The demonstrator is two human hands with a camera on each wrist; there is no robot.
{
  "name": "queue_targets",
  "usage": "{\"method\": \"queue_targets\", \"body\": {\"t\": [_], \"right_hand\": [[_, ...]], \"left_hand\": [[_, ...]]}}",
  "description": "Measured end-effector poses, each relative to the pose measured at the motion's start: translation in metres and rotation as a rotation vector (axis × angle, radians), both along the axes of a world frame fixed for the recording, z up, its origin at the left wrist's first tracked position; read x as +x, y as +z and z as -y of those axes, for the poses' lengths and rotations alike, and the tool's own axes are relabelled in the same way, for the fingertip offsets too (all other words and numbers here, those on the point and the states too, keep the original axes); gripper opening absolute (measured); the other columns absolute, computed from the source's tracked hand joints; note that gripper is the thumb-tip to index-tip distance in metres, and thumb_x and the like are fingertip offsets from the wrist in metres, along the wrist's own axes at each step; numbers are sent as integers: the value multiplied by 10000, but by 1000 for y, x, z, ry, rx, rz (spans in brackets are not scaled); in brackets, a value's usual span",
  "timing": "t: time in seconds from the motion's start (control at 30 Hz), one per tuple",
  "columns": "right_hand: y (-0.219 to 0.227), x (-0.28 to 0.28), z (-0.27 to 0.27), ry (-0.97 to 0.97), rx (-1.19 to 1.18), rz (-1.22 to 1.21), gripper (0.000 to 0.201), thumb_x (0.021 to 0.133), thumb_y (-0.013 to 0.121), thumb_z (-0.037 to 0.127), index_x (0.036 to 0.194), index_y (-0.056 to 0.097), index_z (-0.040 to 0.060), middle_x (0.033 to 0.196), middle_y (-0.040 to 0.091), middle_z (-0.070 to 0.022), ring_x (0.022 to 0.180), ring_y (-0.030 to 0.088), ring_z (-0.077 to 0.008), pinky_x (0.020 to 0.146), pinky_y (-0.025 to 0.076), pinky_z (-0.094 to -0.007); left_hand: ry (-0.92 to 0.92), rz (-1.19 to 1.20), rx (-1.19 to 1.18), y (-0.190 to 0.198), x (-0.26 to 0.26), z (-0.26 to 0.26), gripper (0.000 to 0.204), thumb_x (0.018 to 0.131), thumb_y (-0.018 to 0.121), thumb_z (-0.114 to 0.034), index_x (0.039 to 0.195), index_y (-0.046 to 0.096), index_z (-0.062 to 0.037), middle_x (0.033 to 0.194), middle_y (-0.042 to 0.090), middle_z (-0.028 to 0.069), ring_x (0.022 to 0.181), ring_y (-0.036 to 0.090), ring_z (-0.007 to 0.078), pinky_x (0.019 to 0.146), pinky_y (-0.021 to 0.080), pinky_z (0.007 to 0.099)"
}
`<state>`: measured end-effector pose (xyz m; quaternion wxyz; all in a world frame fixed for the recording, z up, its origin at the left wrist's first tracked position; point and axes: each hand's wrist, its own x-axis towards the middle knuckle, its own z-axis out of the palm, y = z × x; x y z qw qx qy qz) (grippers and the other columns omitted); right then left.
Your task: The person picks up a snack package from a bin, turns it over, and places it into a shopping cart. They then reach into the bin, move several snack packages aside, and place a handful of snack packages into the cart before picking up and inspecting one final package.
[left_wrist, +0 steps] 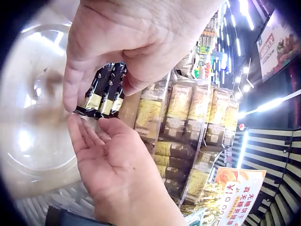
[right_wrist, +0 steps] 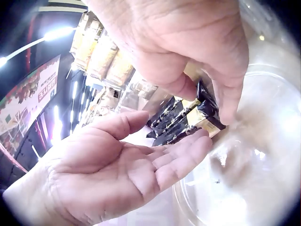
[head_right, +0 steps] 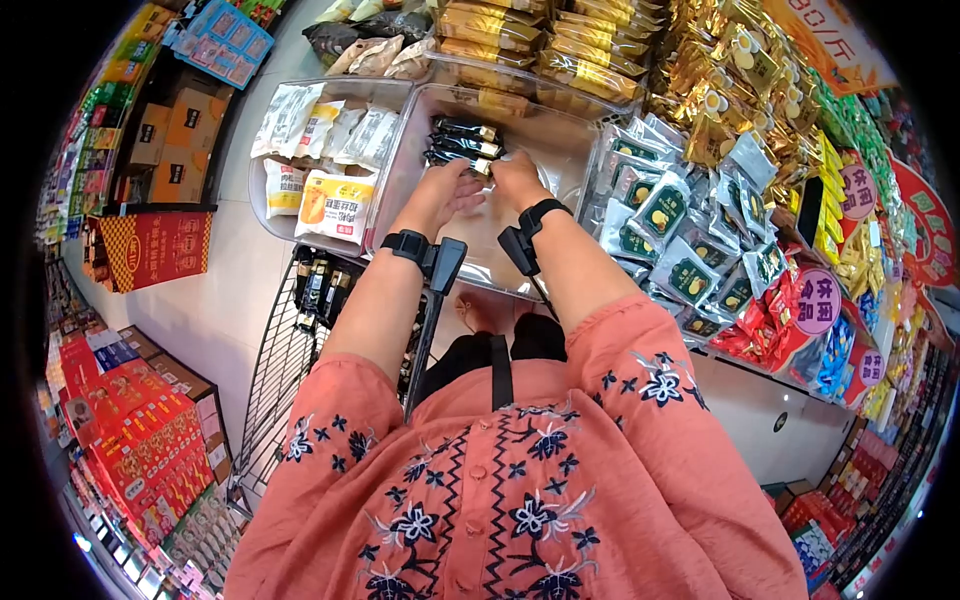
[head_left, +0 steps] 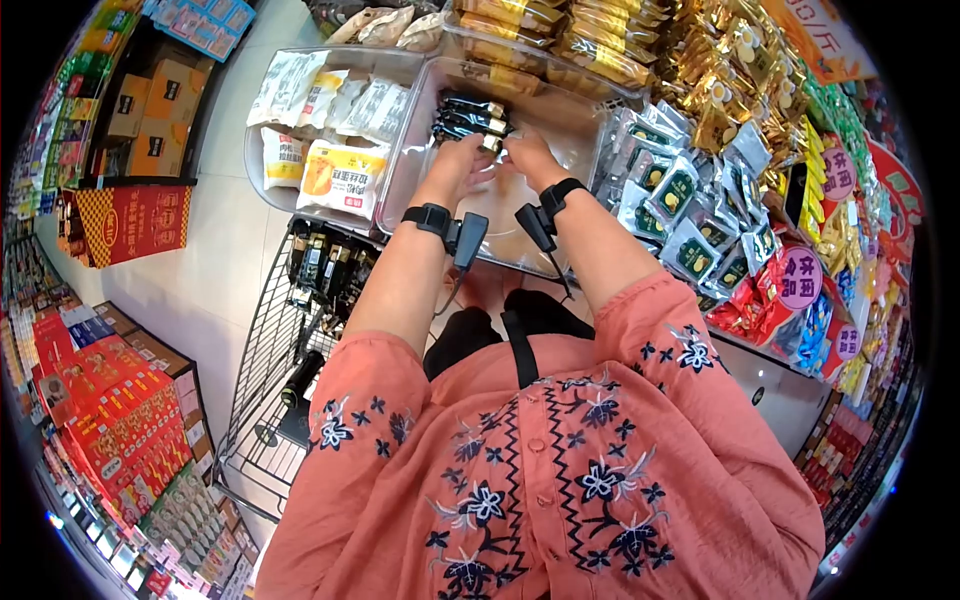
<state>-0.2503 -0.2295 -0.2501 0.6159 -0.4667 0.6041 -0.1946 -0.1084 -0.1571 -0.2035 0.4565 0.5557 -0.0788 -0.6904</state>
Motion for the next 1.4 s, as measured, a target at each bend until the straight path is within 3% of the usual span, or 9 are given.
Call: {"method": "queue_targets", "body": {"t": [0.47,0.6,0.7,0.8,1.0,1.13,1.17,1.27,1.4], "right_hand": [[3,-8,-14,48,118,22,295,892,593,145,1059,573,-97,948,610,-161,780,659,-263,683,607,-368],[3,-10,-17,123,228,-64,360,888,618,188,1091,568,-105,951,605,-184,789,660,-307,668,608,-414],[3,-8,-21,125,303,-36,385,895,627,211,1108,565,-103,970,594,-205,796,656,-341,662,607,-445],[2,-8,-19,87,370,44,428,908,619,225,1170,534,-103,1041,565,-240,851,654,-381,699,615,-472],[-5,-7,-12,22,406,78,469,926,599,240,1263,483,-65,1104,545,-253,942,639,-406,769,614,-494],[5,-5,-9,-46,441,96,439,926,600,274,1257,514,-3,1118,573,-204,994,630,-347,762,587,-467],[6,-5,-7,-44,416,114,423,922,604,280,1237,534,8,1098,587,-181,978,631,-326,769,571,-461],[4,-6,-4,-58,353,119,380,907,618,297,1179,585,33,1035,621,-119,929,631,-274,791,524,-449],[2,1,1,-74,298,53,364,888,638,316,1128,623,43,985,633,-83,882,617,-244,792,492,-443]], "left_hand": [[-1,45,-63,4,14,-24,613,929,620,-293,1317,401,129,1326,457,316,1122,580,394,879,563,469],[-18,162,-15,6,20,-27,585,910,634,-312,1278,436,98,1187,508,259,1044,606,416,807,585,494],[-21,226,105,5,18,-28,521,885,607,-328,1276,499,-1,1166,556,195,977,596,383,757,557,524],[-79,219,190,-4,23,-26,542,880,607,-343,1282,496,3,1162,555,189,946,587,402,761,544,552],[20,249,177,-1,15,-16,471,869,607,-355,1174,559,0,979,589,144,804,571,311,699,522,513],[147,255,142,-7,8,-5,442,876,624,-334,1123,537,22,950,536,120,766,567,261,625,535,425],[168,225,110,-11,9,-3,387,871,627,-315,1053,532,13,900,522,94,703,519,206,565,482,382],[134,245,98,-12,5,4,351,880,618,-295,1031,529,10,876,514,79,670,491,179,533,451,369],[260,164,91,-41,2,4,365,900,595,-258,1133,522,13,1002,545,125,807,561,240,613,498,370]]}}
